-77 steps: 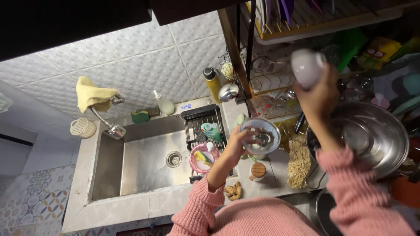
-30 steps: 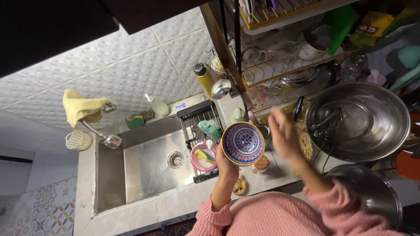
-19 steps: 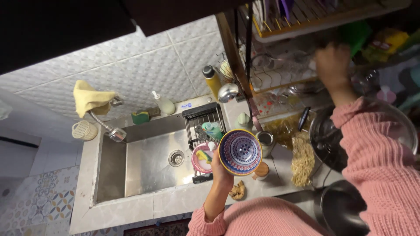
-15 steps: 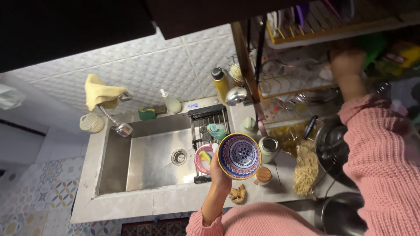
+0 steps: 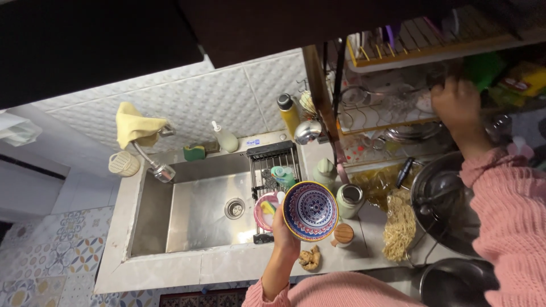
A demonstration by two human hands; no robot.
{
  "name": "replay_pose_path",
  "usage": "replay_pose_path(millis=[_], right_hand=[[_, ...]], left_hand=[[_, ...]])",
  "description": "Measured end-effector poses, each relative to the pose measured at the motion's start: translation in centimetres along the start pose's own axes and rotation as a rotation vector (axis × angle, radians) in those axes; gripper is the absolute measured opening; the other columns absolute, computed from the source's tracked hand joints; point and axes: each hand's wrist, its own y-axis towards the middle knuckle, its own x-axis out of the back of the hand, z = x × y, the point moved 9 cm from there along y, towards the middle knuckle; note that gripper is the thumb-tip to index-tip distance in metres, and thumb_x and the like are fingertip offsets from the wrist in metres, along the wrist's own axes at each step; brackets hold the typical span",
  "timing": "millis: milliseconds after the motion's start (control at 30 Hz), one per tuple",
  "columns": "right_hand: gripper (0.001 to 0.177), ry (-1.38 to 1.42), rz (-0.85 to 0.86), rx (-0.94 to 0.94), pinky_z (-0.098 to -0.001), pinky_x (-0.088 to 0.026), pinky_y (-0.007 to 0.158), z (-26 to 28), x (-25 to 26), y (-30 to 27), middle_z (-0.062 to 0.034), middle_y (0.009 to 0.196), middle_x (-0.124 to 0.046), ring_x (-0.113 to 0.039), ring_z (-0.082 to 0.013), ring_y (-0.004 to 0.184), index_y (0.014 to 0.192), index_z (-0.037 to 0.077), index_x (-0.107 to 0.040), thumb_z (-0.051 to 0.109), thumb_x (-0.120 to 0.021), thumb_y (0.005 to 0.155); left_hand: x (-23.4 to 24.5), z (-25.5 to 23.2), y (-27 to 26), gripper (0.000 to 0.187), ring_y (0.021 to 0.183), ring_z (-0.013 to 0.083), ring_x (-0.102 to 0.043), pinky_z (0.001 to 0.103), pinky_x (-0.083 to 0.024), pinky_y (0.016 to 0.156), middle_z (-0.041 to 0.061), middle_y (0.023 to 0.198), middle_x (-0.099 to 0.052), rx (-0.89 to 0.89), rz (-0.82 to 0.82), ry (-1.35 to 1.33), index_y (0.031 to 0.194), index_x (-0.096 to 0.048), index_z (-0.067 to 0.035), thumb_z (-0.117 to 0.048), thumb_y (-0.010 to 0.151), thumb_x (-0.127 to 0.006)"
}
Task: The person is wiping drinking glasses and a small bowl with a cloth at a dining table.
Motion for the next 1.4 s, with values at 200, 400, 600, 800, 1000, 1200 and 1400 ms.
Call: replay_pose_path(millis=[200, 400, 600, 800, 1000, 1200, 1400], right_hand=[[0.016, 0.223, -0.617, -0.02, -0.044, -0.06, 0.084, 2.8, 23.1, -7.7, -0.0262, 0.125, -0.066, -0.072, -0.0407, 0.101, 0.105, 0.006, -0.068, 0.019, -0.074, 0.098], [0.014, 1.682, -0.624, -0.427, -0.0354, -0.059, 0.103, 5.2, 23.1, -17.5, -0.0179, 0.128, -0.066, -0.069, -0.0254, 0.116, 0.12, -0.001, -0.06, 0.008, -0.067, 0.114], [0.015, 1.828, -0.39, -0.274, -0.0416, -0.049, 0.107, 9.4, 33.8, -20.1, -0.0199, 0.124, -0.065, -0.062, -0.027, 0.119, 0.114, 0.0, -0.059, 0.006, -0.06, 0.1], [0.023, 1.483, -0.241, -0.107, -0.0378, -0.057, 0.086, 13.9, 37.1, -19.9, -0.0175, 0.115, -0.069, -0.071, -0.0288, 0.102, 0.092, 0.004, -0.063, 0.012, -0.073, 0.073], [0.029, 1.367, -0.222, -0.063, -0.0352, -0.057, 0.071, 17.2, 38.4, -19.0, -0.0155, 0.104, -0.066, -0.069, -0.0278, 0.083, 0.088, 0.006, -0.064, 0.017, -0.081, 0.068], [0.03, 1.275, -0.196, 0.01, -0.0399, -0.053, 0.071, 19.1, 38.6, -17.8, -0.0132, 0.101, -0.064, -0.063, -0.0283, 0.079, 0.088, 0.007, -0.064, 0.019, -0.082, 0.067], [0.032, 1.134, -0.241, 0.071, -0.0549, -0.042, 0.092, 19.9, 39.3, -17.8, -0.0165, 0.111, -0.063, -0.057, -0.0363, 0.097, 0.089, 0.007, -0.066, 0.024, -0.08, 0.066]], left_hand=[[-1.7, 0.9, 0.3, 0.046, 0.107, 0.0188, -0.071, 0.036, -0.057, 0.094, 0.008, 0.12, -0.074, 0.093, 0.032, -0.039, 0.128, -0.065, -0.006, -0.033, 0.102, -0.037], [-0.9, 2.7, 1.3, 0.042, 0.106, 0.0168, -0.069, 0.035, -0.054, 0.094, 0.006, 0.118, -0.073, 0.087, 0.037, -0.007, 0.126, -0.066, -0.006, -0.033, 0.105, -0.042], [-1.4, 3.4, 1.1, 0.043, 0.103, 0.0127, -0.066, 0.032, -0.052, 0.095, 0.003, 0.115, -0.073, 0.06, 0.11, 0.14, 0.124, -0.068, -0.005, -0.037, 0.106, -0.046], [-0.6, 4.4, 0.5, 0.042, 0.103, 0.0143, -0.066, 0.032, -0.052, 0.094, 0.003, 0.114, -0.073, 0.11, 0.103, 0.087, 0.123, -0.066, -0.005, -0.038, 0.105, -0.046], [-0.4, 2.4, -1.2, 0.041, 0.104, 0.0142, -0.066, 0.033, -0.052, 0.094, 0.003, 0.114, -0.072, 0.099, 0.084, 0.075, 0.123, -0.066, -0.006, -0.036, 0.104, -0.044], [0.5, 2.3, -1.1, 0.039, 0.106, 0.0133, -0.066, 0.032, -0.052, 0.095, 0.003, 0.116, -0.07, 0.051, 0.122, 0.087, 0.124, -0.063, -0.007, -0.034, 0.105, -0.043], [0.1, 2.2, -1.6, 0.04, 0.105, 0.0152, -0.066, 0.034, -0.053, 0.094, 0.005, 0.115, -0.07, 0.082, 0.153, -0.008, 0.124, -0.063, -0.006, -0.036, 0.106, -0.043]])
